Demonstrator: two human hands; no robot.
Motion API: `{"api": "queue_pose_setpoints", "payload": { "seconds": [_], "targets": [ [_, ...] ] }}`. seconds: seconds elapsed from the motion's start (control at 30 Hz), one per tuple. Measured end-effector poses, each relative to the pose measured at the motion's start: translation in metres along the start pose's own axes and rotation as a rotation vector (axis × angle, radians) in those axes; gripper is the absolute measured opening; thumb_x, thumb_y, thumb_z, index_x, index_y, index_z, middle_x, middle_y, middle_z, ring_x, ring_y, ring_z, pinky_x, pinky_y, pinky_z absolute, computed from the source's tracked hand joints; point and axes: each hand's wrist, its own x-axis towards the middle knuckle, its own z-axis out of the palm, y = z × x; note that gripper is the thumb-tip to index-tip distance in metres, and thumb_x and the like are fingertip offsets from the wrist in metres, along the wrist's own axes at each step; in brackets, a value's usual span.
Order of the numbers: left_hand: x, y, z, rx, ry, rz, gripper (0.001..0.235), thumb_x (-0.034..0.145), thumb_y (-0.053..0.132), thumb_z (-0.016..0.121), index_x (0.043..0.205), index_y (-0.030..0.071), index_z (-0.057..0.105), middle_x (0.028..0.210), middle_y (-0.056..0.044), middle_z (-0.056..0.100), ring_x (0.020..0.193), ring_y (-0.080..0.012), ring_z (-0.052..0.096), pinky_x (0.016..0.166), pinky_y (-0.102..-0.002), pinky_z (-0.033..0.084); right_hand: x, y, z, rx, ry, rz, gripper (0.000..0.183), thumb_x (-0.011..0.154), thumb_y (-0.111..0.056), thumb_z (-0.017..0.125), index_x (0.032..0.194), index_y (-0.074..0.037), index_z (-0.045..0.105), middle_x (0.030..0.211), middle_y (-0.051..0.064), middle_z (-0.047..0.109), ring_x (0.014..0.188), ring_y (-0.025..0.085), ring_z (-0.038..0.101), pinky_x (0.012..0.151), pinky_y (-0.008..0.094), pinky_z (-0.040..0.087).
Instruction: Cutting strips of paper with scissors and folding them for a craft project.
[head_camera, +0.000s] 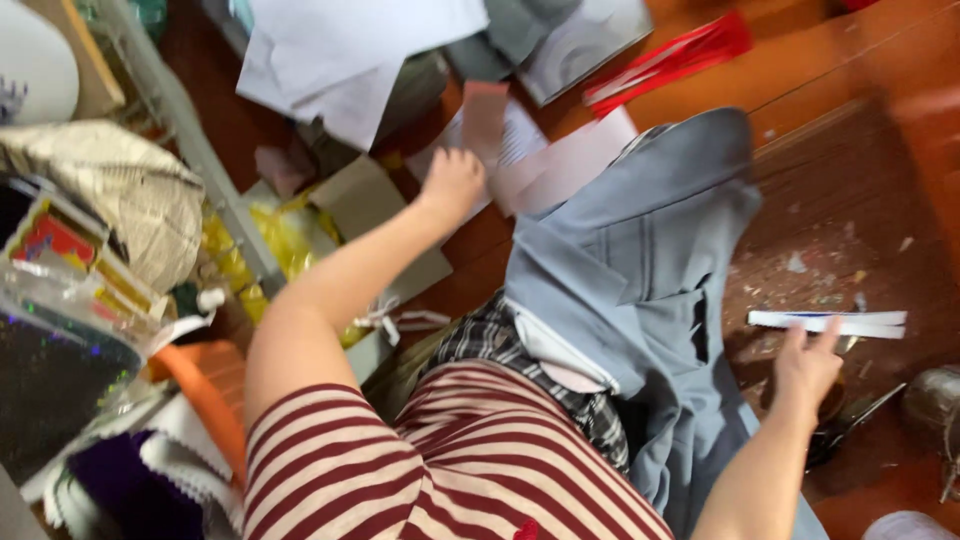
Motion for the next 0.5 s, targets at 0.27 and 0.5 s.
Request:
{"api": "queue_pose_setpoints", "payload": {
  "seconds": [0.27,0.5],
  "targets": [
    [0.071,-0.018,0.049,-0.482,0.007,-0.588,0.041,0.090,0.032,0.054,0.122,0.006,0.048,0.099,-0.011,0.064,0.083,-0.0284,0.064,0.064,-0.041,0.051,-0.011,-0.047,-0.005,0.040,0.066,0.159,0.041,0.100,-0.038,0.051,0.126,-0.006,0.055,0.121,0.036,0.039,0.102,0.054,0.049,0.087,0.059,0.041],
    [0.101,-0.012,0.133,-0.940,-0.105,-0.698,0.085,0.080,0.038,0.060,0.153,0.015,0.022,0.131,-0.022,0.047,0.090,-0.0419,0.066,0.075,-0.051,0.052,-0.011,-0.030,0.010,0.102,0.272,0.113,0.057,0.089,-0.002,0.064,0.138,0.001,0.035,0.113,0.046,0.044,0.091,0.061,0.056,0.083,0.057,0.046]
  ]
}}
